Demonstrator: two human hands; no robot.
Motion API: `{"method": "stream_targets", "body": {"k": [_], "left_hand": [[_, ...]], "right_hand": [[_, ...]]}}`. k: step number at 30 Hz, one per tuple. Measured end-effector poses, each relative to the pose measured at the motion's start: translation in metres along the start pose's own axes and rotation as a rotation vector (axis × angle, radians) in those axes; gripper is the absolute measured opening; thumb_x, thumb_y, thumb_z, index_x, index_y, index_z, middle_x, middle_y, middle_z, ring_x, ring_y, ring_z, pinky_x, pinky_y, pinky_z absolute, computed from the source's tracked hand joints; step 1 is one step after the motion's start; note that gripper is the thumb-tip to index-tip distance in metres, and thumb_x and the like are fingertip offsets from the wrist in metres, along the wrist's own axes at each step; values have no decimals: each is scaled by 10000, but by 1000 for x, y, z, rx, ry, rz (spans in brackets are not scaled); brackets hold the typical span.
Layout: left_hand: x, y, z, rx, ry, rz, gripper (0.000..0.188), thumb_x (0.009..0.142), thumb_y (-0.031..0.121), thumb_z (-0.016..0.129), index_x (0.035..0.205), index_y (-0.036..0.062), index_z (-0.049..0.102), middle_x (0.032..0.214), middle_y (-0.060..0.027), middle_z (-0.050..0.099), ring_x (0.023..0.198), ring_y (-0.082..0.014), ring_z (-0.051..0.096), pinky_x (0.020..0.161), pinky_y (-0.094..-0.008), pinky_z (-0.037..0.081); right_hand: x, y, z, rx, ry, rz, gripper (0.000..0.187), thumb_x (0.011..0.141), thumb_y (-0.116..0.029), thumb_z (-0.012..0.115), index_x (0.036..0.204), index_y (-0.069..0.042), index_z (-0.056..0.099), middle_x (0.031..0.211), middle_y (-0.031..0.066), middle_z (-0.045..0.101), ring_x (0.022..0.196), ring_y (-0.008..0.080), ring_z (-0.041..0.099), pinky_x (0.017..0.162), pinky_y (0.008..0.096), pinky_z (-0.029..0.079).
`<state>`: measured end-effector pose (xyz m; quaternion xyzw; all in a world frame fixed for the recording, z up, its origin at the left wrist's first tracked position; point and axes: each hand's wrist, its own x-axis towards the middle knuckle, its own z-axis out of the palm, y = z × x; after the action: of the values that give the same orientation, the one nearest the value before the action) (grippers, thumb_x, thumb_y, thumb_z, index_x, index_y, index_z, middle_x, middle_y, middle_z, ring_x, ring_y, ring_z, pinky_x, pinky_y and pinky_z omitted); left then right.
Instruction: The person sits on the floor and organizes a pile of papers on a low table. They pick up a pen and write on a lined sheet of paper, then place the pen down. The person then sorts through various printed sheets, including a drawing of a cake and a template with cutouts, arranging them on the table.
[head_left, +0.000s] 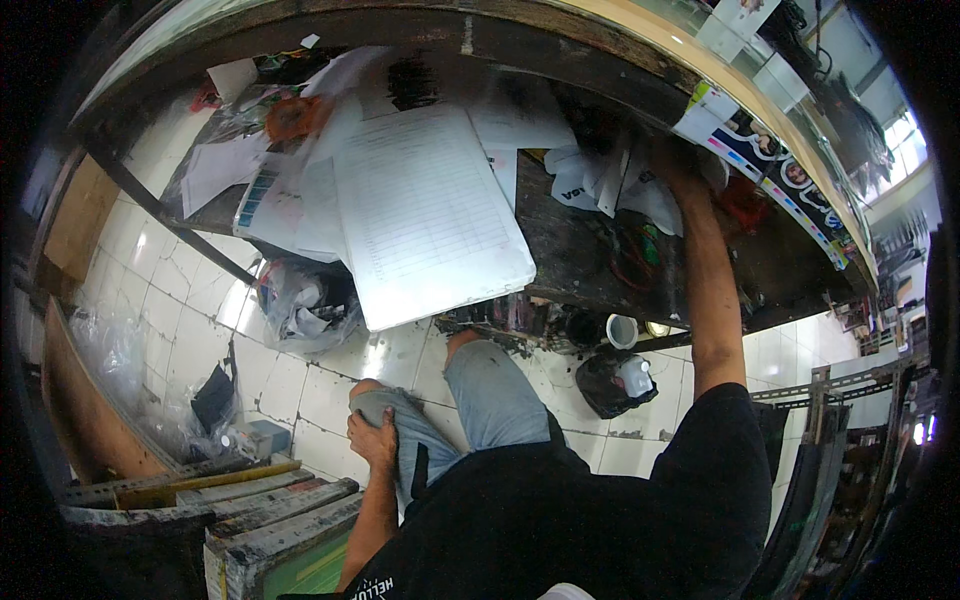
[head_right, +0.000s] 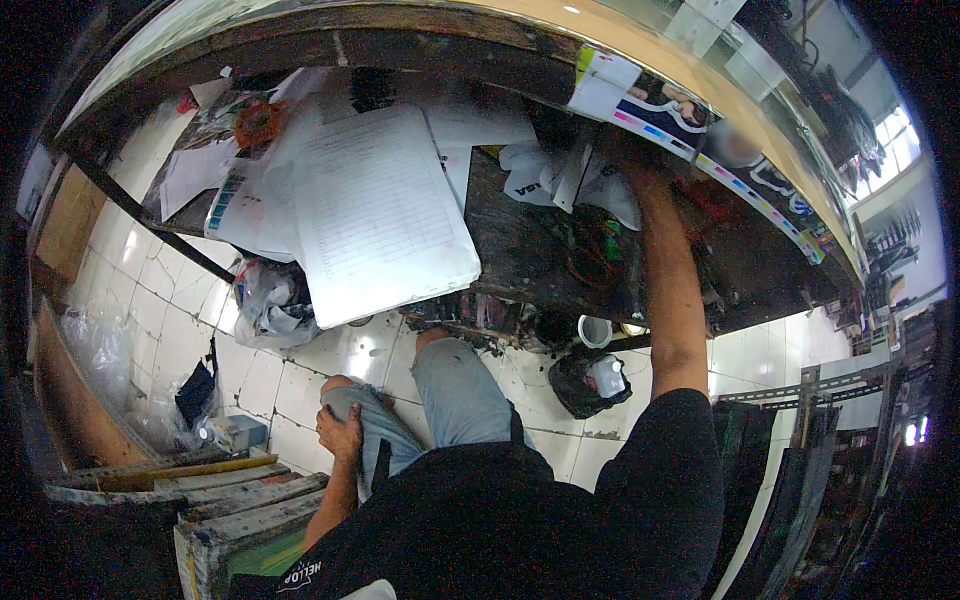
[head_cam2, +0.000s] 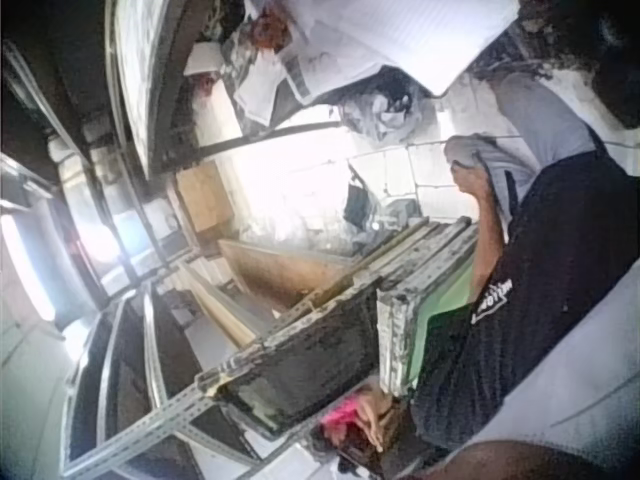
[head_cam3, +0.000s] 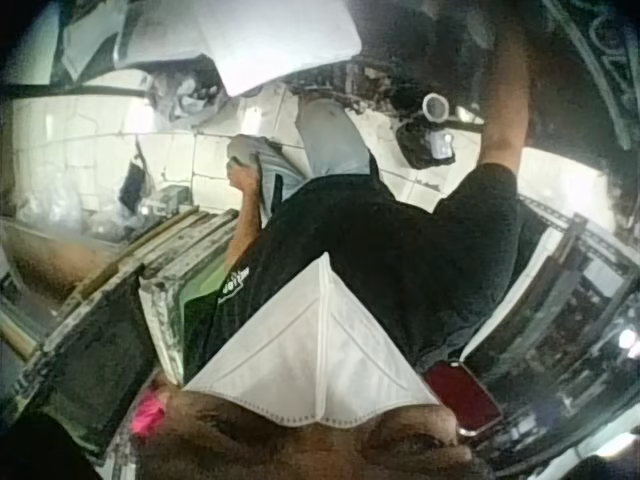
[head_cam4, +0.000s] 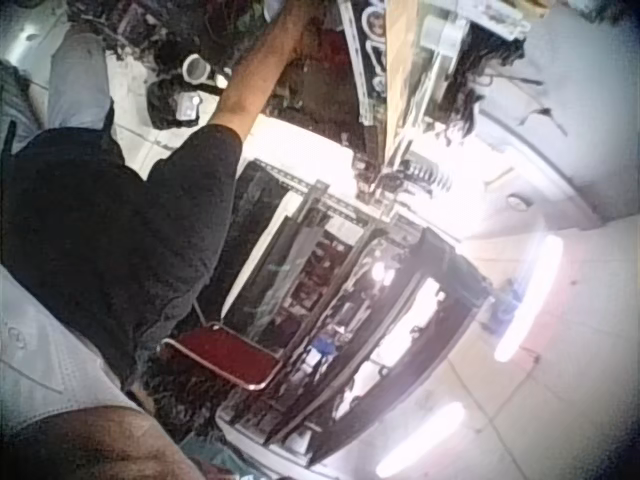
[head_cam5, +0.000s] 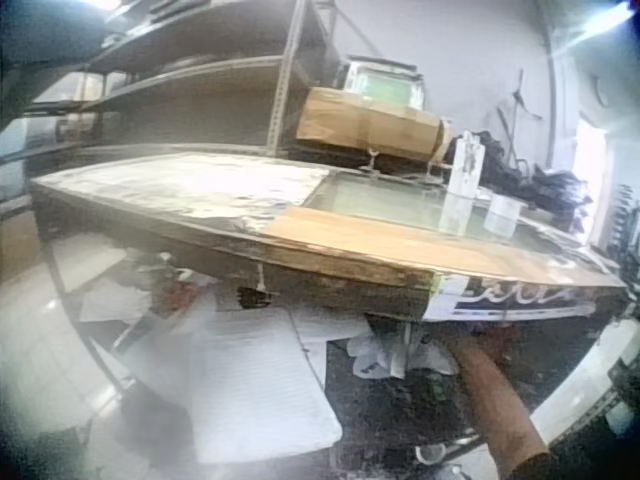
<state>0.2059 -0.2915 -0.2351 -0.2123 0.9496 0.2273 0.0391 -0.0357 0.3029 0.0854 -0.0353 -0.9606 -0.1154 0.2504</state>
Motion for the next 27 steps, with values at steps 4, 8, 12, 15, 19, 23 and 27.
{"method": "stream_targets", "body": {"k": [4, 8, 12, 15, 19, 23, 27], "left_hand": [[9, 9, 1, -26, -33, -105, 685, 798, 500, 669, 1191, -35, 502, 1220, -197, 523, 1167, -389, 473, 950, -508, 377], [14, 21, -7, 7, -63, -184, 649, 802, 482, 672, 1187, -14, 506, 1226, -158, 521, 1188, -354, 461, 961, -490, 361], [15, 36, -18, 36, -102, -253, 659, 797, 487, 675, 1198, -5, 496, 1227, -145, 517, 1196, -338, 456, 970, -477, 353], [20, 35, -13, 79, -121, -257, 677, 792, 500, 674, 1207, -1, 486, 1230, -141, 510, 1203, -333, 447, 970, -480, 349], [23, 31, -7, 93, -125, -250, 685, 792, 509, 669, 1214, 3, 479, 1245, -137, 494, 1219, -327, 430, 972, -487, 343], [25, 33, -10, 87, -125, -259, 680, 791, 505, 675, 1207, 6, 472, 1242, -147, 495, 1216, -327, 431, 975, -486, 338], [30, 43, -22, 34, -163, -319, 651, 780, 477, 703, 1171, 12, 466, 1207, -154, 517, 1199, -335, 446, 975, -491, 333]], "right_hand": [[19, -16, 5, -24, -44, 37, 379, 913, -299, 502, 1156, -21, 588, 1162, 252, 586, 1089, 397, 557, 943, 474, 434], [34, -28, 8, -61, -99, 83, 382, 927, -300, 485, 1172, -21, 571, 1193, 251, 568, 1108, 389, 542, 964, 469, 420], [38, -58, 16, -109, -188, 95, 385, 941, -302, 467, 1189, -21, 554, 1225, 250, 549, 1127, 381, 528, 985, 465, 406], [35, -98, 23, -97, -214, -15, 387, 951, -303, 454, 1201, -21, 540, 1248, 250, 535, 1141, 375, 517, 1001, 461, 396], [30, -145, 36, 53, -126, -303, 354, 936, -269, 472, 1134, -1, 593, 1121, 245, 599, 1010, 394, 570, 907, 481, 439], [51, -172, 41, 112, -253, -357, 330, 951, -227, 435, 1112, 1, 611, 1086, 230, 623, 984, 387, 590, 887, 487, 449], [73, -192, 53, 241, -411, -283, 337, 936, -240, 465, 1131, -2, 603, 1141, 234, 600, 1036, 386, 569, 935, 478, 428]]}}
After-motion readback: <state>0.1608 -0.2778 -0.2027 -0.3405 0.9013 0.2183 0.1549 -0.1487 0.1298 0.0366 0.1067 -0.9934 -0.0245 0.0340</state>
